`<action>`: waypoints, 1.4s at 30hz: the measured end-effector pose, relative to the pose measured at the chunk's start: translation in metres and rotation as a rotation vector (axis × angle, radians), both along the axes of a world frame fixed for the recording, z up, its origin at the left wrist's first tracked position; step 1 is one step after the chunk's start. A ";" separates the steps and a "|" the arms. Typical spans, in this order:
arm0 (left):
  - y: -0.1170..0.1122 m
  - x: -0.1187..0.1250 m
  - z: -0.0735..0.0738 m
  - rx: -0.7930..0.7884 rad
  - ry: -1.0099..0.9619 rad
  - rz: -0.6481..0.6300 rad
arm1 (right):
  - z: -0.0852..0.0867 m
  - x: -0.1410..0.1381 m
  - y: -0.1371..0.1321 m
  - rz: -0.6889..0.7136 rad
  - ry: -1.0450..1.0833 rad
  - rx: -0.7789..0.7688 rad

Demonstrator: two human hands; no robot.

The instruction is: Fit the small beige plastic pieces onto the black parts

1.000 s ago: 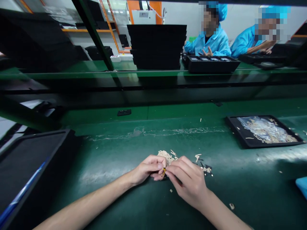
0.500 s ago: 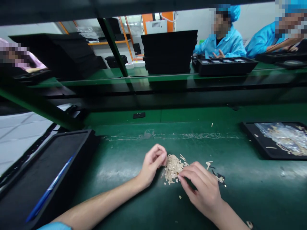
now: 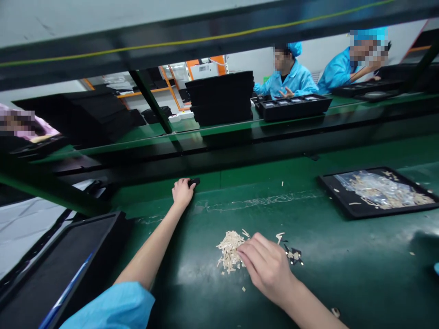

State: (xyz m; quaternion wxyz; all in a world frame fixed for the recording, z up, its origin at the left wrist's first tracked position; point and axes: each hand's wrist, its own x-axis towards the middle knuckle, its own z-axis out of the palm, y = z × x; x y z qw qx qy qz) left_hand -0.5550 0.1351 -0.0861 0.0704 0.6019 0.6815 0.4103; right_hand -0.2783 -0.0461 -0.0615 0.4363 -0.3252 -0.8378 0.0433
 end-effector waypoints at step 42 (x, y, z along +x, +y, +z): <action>-0.200 0.116 0.010 -0.532 -1.054 -0.674 | 0.009 -0.012 -0.011 -0.327 0.241 -0.754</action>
